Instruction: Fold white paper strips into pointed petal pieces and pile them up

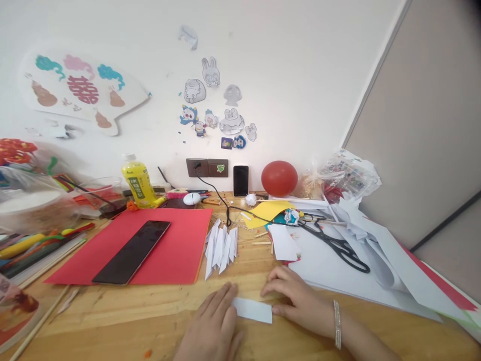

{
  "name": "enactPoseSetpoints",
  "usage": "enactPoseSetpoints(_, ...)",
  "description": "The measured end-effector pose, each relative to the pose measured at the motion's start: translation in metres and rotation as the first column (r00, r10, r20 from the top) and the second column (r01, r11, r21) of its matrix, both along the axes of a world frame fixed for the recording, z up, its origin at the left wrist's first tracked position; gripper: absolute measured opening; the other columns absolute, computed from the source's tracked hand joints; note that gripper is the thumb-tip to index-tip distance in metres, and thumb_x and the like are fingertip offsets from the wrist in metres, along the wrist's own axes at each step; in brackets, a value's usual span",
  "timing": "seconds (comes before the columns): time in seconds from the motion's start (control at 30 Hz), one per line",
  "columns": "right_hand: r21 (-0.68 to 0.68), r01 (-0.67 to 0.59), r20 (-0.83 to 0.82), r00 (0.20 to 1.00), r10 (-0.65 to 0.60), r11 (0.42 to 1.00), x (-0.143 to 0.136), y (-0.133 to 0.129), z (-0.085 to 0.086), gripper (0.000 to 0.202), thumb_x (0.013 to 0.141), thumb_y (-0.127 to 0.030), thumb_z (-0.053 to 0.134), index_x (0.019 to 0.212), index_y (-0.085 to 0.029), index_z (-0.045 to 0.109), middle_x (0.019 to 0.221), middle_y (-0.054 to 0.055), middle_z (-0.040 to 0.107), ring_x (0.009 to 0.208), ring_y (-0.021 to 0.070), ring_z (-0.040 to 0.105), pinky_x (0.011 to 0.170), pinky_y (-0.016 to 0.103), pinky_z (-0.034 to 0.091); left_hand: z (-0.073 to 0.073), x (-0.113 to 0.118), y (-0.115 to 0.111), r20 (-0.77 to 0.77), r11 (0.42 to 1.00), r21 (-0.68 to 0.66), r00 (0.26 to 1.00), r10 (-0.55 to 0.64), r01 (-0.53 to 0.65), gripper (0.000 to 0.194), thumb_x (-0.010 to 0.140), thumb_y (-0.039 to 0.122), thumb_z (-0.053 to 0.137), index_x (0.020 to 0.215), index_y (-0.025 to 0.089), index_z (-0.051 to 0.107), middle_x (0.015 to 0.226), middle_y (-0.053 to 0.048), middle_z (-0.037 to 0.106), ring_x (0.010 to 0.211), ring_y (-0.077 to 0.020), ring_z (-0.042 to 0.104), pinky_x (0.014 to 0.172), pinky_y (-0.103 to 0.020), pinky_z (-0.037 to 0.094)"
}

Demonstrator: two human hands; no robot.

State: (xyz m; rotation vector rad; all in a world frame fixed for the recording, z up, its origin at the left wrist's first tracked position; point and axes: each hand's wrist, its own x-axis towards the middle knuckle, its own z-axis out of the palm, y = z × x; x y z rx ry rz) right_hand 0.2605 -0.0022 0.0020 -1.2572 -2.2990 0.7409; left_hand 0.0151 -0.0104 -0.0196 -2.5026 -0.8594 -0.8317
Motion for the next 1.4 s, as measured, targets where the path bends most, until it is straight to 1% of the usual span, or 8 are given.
enactPoseSetpoints(0.2,-0.022,-0.009,0.031,0.999,0.010,1.000,-0.033,-0.013,0.008,0.027,0.074,-0.012,0.071,0.098,-0.022,0.066,0.098,0.002,0.057,0.097,0.0201,0.054,0.087,0.033,0.043,0.002,0.009,0.000,0.118,0.982,-0.161,0.990,-0.084,0.102,0.022,0.089,0.006,0.037,0.092,0.019,0.055,0.088,-0.004,0.066,0.082,-0.0204,0.065,0.075,-0.034,0.055)
enactPoseSetpoints(0.4,-0.010,-0.044,-0.016,0.999,0.044,0.999,-0.035,-0.014,0.008,0.027,0.070,-0.008,0.071,0.095,-0.020,0.068,0.094,0.002,0.059,0.092,0.0189,0.055,0.083,0.031,0.045,0.004,0.009,0.002,0.124,0.982,-0.134,0.985,-0.120,0.136,0.027,0.096,0.011,0.031,0.101,0.016,0.057,0.082,-0.004,0.060,0.071,-0.0186,0.059,0.060,-0.028,0.050)
enactPoseSetpoints(0.57,0.074,-0.189,-0.095,0.976,0.195,0.979,-0.031,-0.013,0.003,0.040,0.072,0.003,0.044,0.087,-0.024,0.071,0.092,0.002,0.063,0.092,0.0160,0.057,0.085,0.029,0.044,0.003,0.007,0.001,0.125,0.967,-0.197,0.982,-0.139,0.162,0.038,0.101,0.017,0.024,0.082,0.017,0.057,0.072,-0.002,0.054,0.064,-0.0166,0.052,0.056,-0.026,0.045)
enactPoseSetpoints(0.7,0.216,-0.235,-0.118,0.957,0.264,0.948,-0.029,-0.007,-0.008,0.041,0.075,0.002,0.039,0.089,-0.021,0.070,0.086,0.004,0.069,0.082,0.0162,0.058,0.078,0.029,0.046,0.003,0.007,-0.001,0.081,0.961,-0.179,0.976,-0.201,0.212,0.043,0.102,0.016,0.017,0.089,0.016,0.057,0.073,-0.004,0.059,0.070,-0.0170,0.056,0.061,-0.026,0.049)
enactPoseSetpoints(0.8,0.319,-0.207,-0.109,0.961,0.253,0.925,-0.026,-0.004,-0.012,0.034,0.088,-0.005,0.039,0.090,-0.020,0.069,0.084,0.004,0.071,0.077,0.0162,0.059,0.071,0.028,0.046,0.002,0.007,-0.001,0.082,0.955,-0.146,0.965,-0.248,0.258,0.046,0.102,0.016,0.018,0.075,0.017,0.055,0.070,-0.003,0.060,0.072,-0.0161,0.059,0.067,-0.026,0.052)
enactPoseSetpoints(0.93,0.410,-0.190,-0.058,0.971,0.233,0.892,-0.020,-0.003,-0.011,0.033,0.096,-0.014,0.037,0.087,-0.021,0.068,0.081,0.004,0.071,0.073,0.0161,0.057,0.065,0.028,0.044,0.001,0.002,0.003,0.132,0.953,-0.090,0.952,-0.276,0.289,0.045,0.103,0.017,0.021,0.075,0.018,0.056,0.083,-0.002,0.068,0.090,-0.0146,0.063,0.093,-0.028,0.048)
enactPoseSetpoints(1.2,0.364,-0.229,-0.098,0.955,0.281,0.903,-0.021,-0.006,-0.006,0.025,0.096,-0.018,0.045,0.089,-0.022,0.069,0.082,0.004,0.071,0.075,0.0161,0.056,0.068,0.028,0.045,-0.002,-0.007,0.013,0.153,0.833,-0.397,0.923,-0.353,0.385,0.036,0.101,0.014,0.029,0.093,0.022,0.063,0.104,-0.001,0.070,0.103,-0.0118,0.062,0.101,-0.025,0.042)
enactPoseSetpoints(1.4,0.316,-0.247,-0.132,0.945,0.300,0.916,-0.023,-0.008,-0.009,0.014,0.092,-0.023,0.056,0.086,-0.021,0.069,0.079,0.003,0.070,0.075,0.0164,0.054,0.069,0.029,0.045,-0.006,-0.009,0.014,0.179,0.840,-0.425,0.941,-0.287,0.337,0.021,0.097,0.020,0.047,0.091,0.023,0.067,0.115,-0.004,0.065,0.117,-0.0175,0.054,0.101,-0.029,0.042)
